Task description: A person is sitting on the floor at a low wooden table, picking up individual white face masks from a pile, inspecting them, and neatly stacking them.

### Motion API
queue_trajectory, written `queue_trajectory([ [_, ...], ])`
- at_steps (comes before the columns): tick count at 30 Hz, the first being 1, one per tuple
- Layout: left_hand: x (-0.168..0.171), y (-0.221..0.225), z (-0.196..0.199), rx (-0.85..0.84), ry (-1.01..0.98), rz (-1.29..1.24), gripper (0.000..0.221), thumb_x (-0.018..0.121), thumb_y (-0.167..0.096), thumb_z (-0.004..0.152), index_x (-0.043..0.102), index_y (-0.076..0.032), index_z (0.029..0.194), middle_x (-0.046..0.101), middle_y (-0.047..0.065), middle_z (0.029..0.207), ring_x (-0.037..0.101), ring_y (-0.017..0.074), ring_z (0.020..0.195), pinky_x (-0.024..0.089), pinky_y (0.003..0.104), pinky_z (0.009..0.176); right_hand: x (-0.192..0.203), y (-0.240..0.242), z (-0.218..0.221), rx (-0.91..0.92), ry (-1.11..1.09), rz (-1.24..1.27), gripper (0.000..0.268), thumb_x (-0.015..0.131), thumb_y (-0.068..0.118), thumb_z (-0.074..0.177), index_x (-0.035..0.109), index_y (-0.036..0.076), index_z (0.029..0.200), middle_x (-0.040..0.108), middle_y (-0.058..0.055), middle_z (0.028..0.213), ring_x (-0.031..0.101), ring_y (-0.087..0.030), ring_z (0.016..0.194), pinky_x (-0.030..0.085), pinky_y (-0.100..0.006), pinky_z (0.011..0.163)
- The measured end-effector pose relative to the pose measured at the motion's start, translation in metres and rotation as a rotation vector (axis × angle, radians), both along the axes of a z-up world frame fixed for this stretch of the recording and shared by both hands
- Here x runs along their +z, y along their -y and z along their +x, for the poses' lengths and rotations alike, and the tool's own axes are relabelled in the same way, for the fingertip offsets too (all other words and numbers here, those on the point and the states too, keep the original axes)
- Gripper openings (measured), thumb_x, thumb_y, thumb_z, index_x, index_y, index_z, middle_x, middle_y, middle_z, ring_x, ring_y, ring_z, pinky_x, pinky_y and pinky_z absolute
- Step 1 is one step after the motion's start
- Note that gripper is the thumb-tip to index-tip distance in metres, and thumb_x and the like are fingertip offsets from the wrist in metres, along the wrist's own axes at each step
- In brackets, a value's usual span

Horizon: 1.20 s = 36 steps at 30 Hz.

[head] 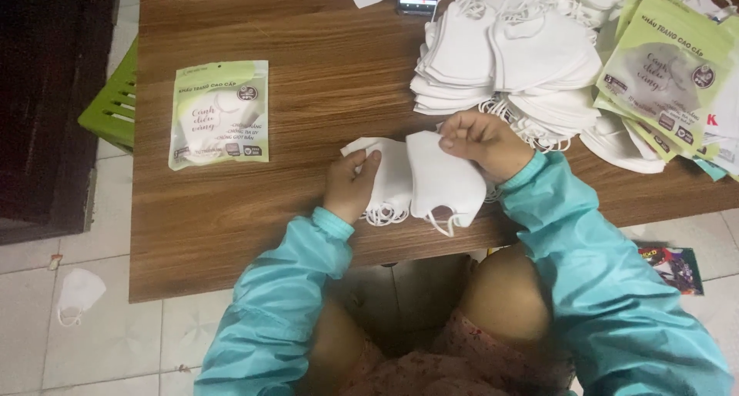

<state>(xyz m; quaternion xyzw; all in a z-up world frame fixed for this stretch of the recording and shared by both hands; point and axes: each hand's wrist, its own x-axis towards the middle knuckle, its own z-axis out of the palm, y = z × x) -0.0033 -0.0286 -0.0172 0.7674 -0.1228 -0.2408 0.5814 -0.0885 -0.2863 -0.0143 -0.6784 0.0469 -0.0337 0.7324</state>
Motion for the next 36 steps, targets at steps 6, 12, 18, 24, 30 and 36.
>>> queue_trajectory([
  [6, 0.006, -0.003, -0.010, -0.060, -0.116, -0.006, 0.045, 0.060, -0.044, 0.104, 0.072, -0.005, 0.123, 0.074, 0.014, 0.109, 0.068, 0.0172, 0.099, 0.060, 0.036, 0.085, -0.003, -0.019, 0.005, -0.029, -0.071, -0.239, 0.011, 0.071, 0.003, 0.092, 0.071, 0.001, 0.103, 0.070, -0.003, 0.078, 0.066, -0.010, 0.072, 0.056, -0.025, 0.066],
  [12, 0.011, -0.001, -0.014, -0.077, -0.176, -0.099, 0.045, 0.059, -0.037, 0.105, 0.067, -0.001, 0.130, 0.071, 0.020, 0.121, 0.065, 0.0220, 0.112, 0.057, 0.041, 0.097, 0.006, -0.030, 0.005, -0.035, -0.104, -0.335, 0.010, 0.073, 0.004, 0.091, 0.072, 0.002, 0.100, 0.068, -0.004, 0.072, 0.062, -0.011, 0.065, 0.053, -0.024, 0.062],
  [18, -0.004, 0.001, -0.010, -0.127, -0.168, -0.104, 0.045, 0.058, -0.042, 0.106, 0.069, -0.004, 0.128, 0.073, 0.015, 0.114, 0.068, 0.0188, 0.105, 0.060, 0.036, 0.090, -0.005, -0.034, 0.006, -0.041, -0.099, -0.337, 0.010, 0.075, 0.005, 0.091, 0.073, 0.003, 0.101, 0.069, -0.003, 0.073, 0.062, -0.011, 0.067, 0.053, -0.024, 0.063],
  [24, 0.007, 0.000, -0.016, -0.143, -0.168, -0.119, 0.048, 0.061, -0.039, 0.105, 0.066, 0.001, 0.131, 0.072, 0.019, 0.116, 0.068, 0.0219, 0.106, 0.060, 0.039, 0.091, 0.007, -0.043, 0.005, -0.023, -0.090, -0.367, 0.011, 0.074, 0.008, 0.092, 0.073, 0.001, 0.101, 0.070, -0.007, 0.073, 0.063, -0.014, 0.068, 0.053, -0.027, 0.065],
  [30, 0.007, 0.004, -0.014, -0.097, -0.150, -0.033, 0.043, 0.060, -0.034, 0.105, 0.067, 0.001, 0.130, 0.073, 0.018, 0.111, 0.070, 0.0212, 0.101, 0.061, 0.037, 0.086, 0.009, -0.041, 0.004, -0.020, -0.082, -0.381, 0.010, 0.074, 0.007, 0.092, 0.074, 0.002, 0.101, 0.070, -0.006, 0.073, 0.062, -0.013, 0.069, 0.051, -0.027, 0.066],
  [36, -0.004, -0.003, -0.003, -0.045, -0.102, -0.040, 0.042, 0.057, -0.034, 0.106, 0.067, -0.001, 0.130, 0.073, 0.019, 0.111, 0.069, 0.0207, 0.098, 0.062, 0.037, 0.084, 0.015, 0.009, -0.001, -0.198, -0.077, -1.043, 0.026, 0.076, 0.013, 0.092, 0.072, 0.008, 0.117, 0.075, -0.017, 0.100, 0.072, -0.036, 0.099, 0.058, -0.049, 0.084],
])
